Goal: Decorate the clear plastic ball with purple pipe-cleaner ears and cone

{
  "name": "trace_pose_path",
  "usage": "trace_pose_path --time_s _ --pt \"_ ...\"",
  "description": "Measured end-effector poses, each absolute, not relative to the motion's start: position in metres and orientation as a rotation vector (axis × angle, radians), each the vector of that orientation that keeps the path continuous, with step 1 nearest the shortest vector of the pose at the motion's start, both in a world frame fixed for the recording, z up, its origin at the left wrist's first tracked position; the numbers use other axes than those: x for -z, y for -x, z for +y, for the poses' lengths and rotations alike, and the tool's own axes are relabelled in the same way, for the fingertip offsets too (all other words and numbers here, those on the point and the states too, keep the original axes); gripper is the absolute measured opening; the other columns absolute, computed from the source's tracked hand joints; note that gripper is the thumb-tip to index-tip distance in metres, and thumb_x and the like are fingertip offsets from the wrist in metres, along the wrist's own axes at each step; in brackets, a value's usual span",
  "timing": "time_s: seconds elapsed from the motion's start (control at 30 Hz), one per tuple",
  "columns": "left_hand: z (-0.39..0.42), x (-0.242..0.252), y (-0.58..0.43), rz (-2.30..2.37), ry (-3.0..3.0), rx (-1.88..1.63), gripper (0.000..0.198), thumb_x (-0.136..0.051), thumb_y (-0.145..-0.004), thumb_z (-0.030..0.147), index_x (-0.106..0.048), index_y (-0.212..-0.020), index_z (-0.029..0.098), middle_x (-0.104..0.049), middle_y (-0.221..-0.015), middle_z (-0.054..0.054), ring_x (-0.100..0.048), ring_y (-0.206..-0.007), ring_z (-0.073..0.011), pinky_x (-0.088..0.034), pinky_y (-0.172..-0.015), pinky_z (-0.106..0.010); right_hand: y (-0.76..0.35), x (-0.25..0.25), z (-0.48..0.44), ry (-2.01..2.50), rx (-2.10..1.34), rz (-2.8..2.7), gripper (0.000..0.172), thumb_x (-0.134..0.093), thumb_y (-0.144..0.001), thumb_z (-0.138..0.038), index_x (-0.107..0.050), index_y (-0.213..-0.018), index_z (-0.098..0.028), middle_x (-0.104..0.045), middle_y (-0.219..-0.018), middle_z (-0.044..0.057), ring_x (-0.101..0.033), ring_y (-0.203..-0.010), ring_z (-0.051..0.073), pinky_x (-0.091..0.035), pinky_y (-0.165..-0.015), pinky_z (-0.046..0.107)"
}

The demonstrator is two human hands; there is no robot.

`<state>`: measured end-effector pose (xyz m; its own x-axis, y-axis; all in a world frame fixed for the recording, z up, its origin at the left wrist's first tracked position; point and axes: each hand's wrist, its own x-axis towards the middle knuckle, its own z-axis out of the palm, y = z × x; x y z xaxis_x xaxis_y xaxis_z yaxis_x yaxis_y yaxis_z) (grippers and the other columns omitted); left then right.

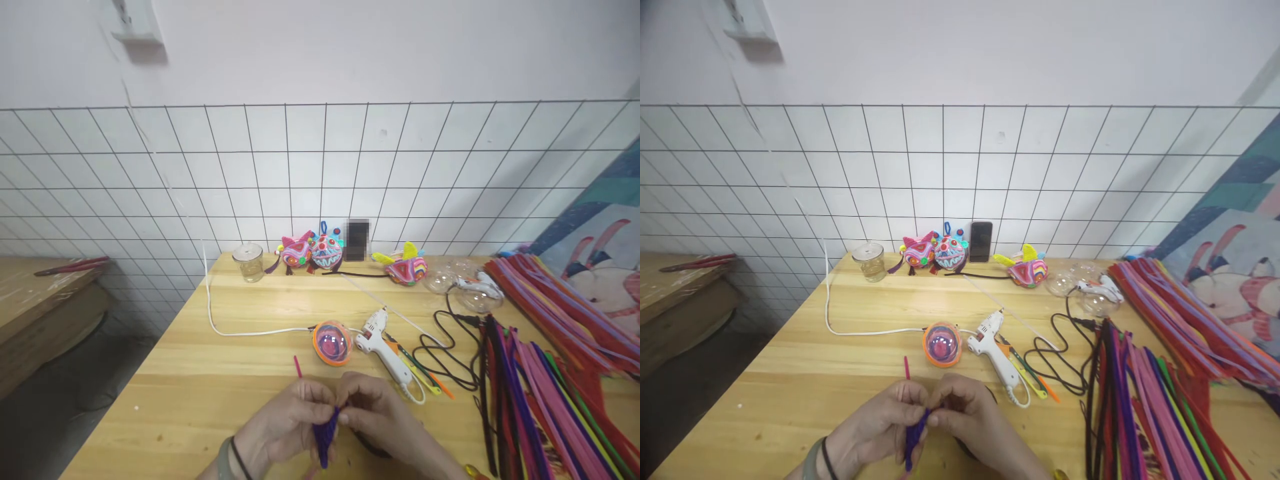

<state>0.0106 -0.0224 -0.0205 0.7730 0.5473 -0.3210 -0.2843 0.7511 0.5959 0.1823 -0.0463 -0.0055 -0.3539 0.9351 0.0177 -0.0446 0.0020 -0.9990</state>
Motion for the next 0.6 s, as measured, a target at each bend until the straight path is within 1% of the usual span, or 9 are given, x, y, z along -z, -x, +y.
trace_pose_path --time_s 0.07,0.27,0.4,0.5,0.6 --pt "-0.0231 0.0223 -0.0101 0.495 -0.545 -0.446 0.028 -0.08 -0.055 0.027 -0.062 -0.068 0.009 -0.066 -0.054 -0.005 -0.062 -0.042 -0.0146 -0.046 -0.035 -0.018 -0.1833 0.0013 -0.0471 0.969 -1.407 -1.509 0.018 -0.071 -0.071 -0.036 -0.067 -0.07 -0.018 -0.06 -0.067 0.0 -0.056 -0.067 0.015 -0.044 -0.065 0.025" --pt "-0.0241 0.0212 -0.0096 0.49 -0.533 -0.41 0.03 -0.082 -0.053 0.026 -0.062 -0.069 0.011 -0.065 -0.052 -0.002 -0.06 -0.039 -0.0131 -0.041 -0.031 -0.016 -0.1845 -0.0054 -0.0489 0.918 -1.258 -1.623 0.014 -0.069 -0.074 -0.035 -0.073 -0.075 -0.022 -0.06 -0.069 0.002 -0.055 -0.066 0.015 -0.043 -0.06 0.024" --pt "-0.024 0.019 -0.0104 0.443 -0.533 -0.358 0.025 -0.079 -0.058 0.024 -0.062 -0.072 0.012 -0.064 -0.053 -0.001 -0.059 -0.04 -0.0114 -0.044 -0.034 -0.016 -0.1824 -0.0054 -0.051 0.886 -1.209 -1.616 0.012 -0.07 -0.073 -0.036 -0.076 -0.079 -0.028 -0.059 -0.072 0.002 -0.057 -0.068 0.016 -0.044 -0.06 0.025" --pt "-0.0246 0.0178 -0.011 0.408 -0.513 -0.333 0.023 -0.078 -0.059 0.02 -0.061 -0.074 0.011 -0.063 -0.056 -0.001 -0.059 -0.042 -0.0097 -0.045 -0.038 -0.016 -0.1795 -0.0035 -0.0525 0.852 -1.168 -1.604 0.01 -0.069 -0.074 -0.036 -0.076 -0.08 -0.031 -0.059 -0.071 0.002 -0.058 -0.067 0.016 -0.044 -0.059 0.026" --pt "-0.0259 0.0139 -0.012 0.404 -0.47 -0.349 0.029 -0.079 -0.057 0.019 -0.062 -0.08 0.011 -0.062 -0.059 0.0 -0.059 -0.045 -0.0085 -0.047 -0.043 -0.016 -0.1772 -0.0036 -0.0532 0.842 -1.123 -1.573 0.009 -0.069 -0.074 -0.035 -0.076 -0.079 -0.032 -0.058 -0.07 0.002 -0.059 -0.066 0.016 -0.046 -0.059 0.027"
